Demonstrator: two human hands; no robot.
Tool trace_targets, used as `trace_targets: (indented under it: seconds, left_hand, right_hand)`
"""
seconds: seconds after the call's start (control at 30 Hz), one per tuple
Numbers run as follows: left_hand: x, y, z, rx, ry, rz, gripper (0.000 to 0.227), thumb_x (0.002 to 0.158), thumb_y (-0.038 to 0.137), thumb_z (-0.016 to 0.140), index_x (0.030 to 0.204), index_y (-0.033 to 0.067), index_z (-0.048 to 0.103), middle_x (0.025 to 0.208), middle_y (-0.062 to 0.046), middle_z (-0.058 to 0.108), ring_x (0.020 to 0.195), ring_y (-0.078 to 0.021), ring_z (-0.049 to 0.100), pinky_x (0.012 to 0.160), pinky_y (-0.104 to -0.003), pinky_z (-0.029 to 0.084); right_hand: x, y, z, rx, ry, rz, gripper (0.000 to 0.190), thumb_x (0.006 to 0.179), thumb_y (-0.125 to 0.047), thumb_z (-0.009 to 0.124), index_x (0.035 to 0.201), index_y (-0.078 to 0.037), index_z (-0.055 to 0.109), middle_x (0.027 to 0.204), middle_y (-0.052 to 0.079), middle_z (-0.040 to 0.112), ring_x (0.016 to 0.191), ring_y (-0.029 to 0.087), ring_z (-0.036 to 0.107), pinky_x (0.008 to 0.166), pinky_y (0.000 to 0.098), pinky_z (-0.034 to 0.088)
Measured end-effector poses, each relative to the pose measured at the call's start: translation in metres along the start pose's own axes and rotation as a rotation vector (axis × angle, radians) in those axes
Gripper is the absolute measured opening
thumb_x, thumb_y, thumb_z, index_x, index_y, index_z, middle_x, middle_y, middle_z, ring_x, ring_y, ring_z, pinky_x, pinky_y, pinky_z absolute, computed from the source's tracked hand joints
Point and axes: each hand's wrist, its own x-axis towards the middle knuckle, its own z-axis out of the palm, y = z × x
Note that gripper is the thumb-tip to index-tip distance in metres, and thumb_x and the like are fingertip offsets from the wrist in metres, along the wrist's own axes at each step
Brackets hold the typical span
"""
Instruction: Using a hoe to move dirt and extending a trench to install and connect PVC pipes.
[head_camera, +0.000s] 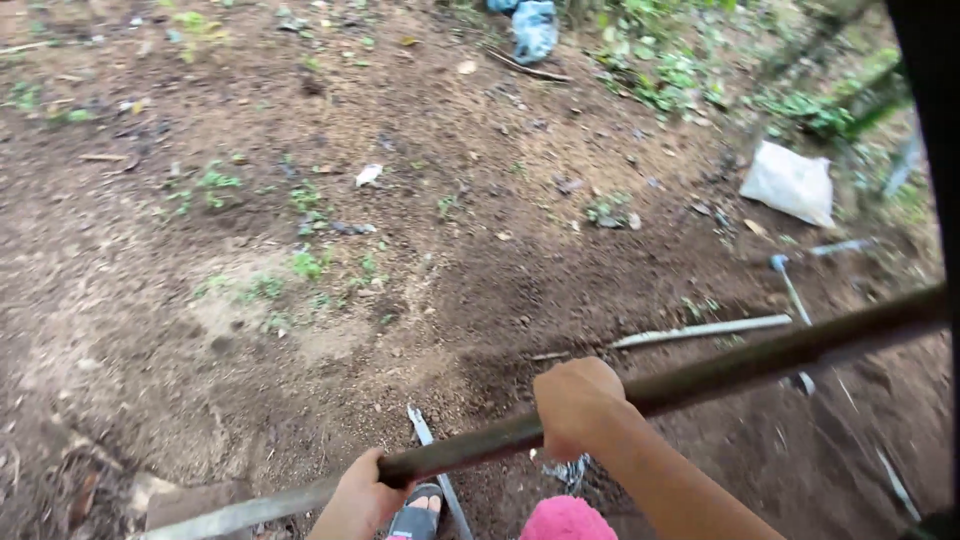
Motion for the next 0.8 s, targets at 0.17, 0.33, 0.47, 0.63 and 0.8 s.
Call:
trace_targets:
  seconds: [0.17, 0.33, 0.47, 0.63, 0.8]
  left_hand:
    - [-0.053, -0.034, 0.015, -0.043, 0.052, 0.028, 0.021, 0.102, 0.023, 0.073, 0.118, 0.0169, 0.062, 0.103, -0.003, 0.078, 0.099, -0.0261, 0.075, 0.092, -0.057, 0.063]
    - [-0.135, -0.079, 0.019, -0.096, 0.157, 0.133, 0.046, 0.104, 0.024, 0.076, 0.133, 0.0019, 0.048, 0.124, -0.019, 0.07, 0.1, -0.029, 0.077, 0.089, -0.046, 0.071]
    - [-0.129, -0.1, 0.019, -0.012, 0.229, 0.175, 0.044, 0.102, 0.019, 0.078, 0.129, -0.0009, 0.051, 0.13, -0.023, 0.07, 0.11, -0.0343, 0.077, 0.093, -0.041, 0.07]
    - [-0.074, -0.117, 0.0, 0.089, 0.259, 0.241, 0.043, 0.095, 0.018, 0.081, 0.128, 0.0059, 0.056, 0.131, -0.019, 0.07, 0.112, -0.0341, 0.073, 0.093, -0.045, 0.066]
    - [-0.123, -0.141, -0.018, 0.104, 0.223, 0.285, 0.043, 0.105, 0.012, 0.073, 0.136, -0.0005, 0.046, 0.138, -0.034, 0.06, 0.111, -0.0369, 0.072, 0.091, -0.046, 0.07]
  right_hand:
    - [0.017, 0.026, 0.012, -0.038, -0.006, -0.128, 0.022, 0.09, -0.034, 0.078, 0.106, -0.018, 0.078, 0.099, -0.001, 0.078, 0.09, 0.022, 0.075, 0.085, 0.0385, 0.061]
    - [0.03, 0.048, 0.03, -0.035, 0.013, -0.278, 0.02, 0.091, -0.022, 0.073, 0.11, -0.015, 0.076, 0.101, 0.003, 0.078, 0.093, 0.024, 0.075, 0.087, 0.0413, 0.061]
    - [0.045, 0.063, 0.076, -0.058, 0.077, -0.387, 0.024, 0.087, -0.023, 0.073, 0.11, -0.015, 0.077, 0.103, 0.005, 0.079, 0.094, 0.03, 0.077, 0.082, 0.044, 0.062]
    - [0.036, 0.075, 0.119, -0.01, -0.049, -0.396, 0.028, 0.09, -0.015, 0.071, 0.119, -0.015, 0.069, 0.101, 0.001, 0.075, 0.089, 0.023, 0.074, 0.078, 0.0384, 0.063]
    - [0.017, 0.065, 0.137, -0.054, -0.109, -0.444, 0.026, 0.096, -0.011, 0.071, 0.122, -0.01, 0.069, 0.098, 0.004, 0.074, 0.084, 0.02, 0.076, 0.073, 0.0367, 0.065]
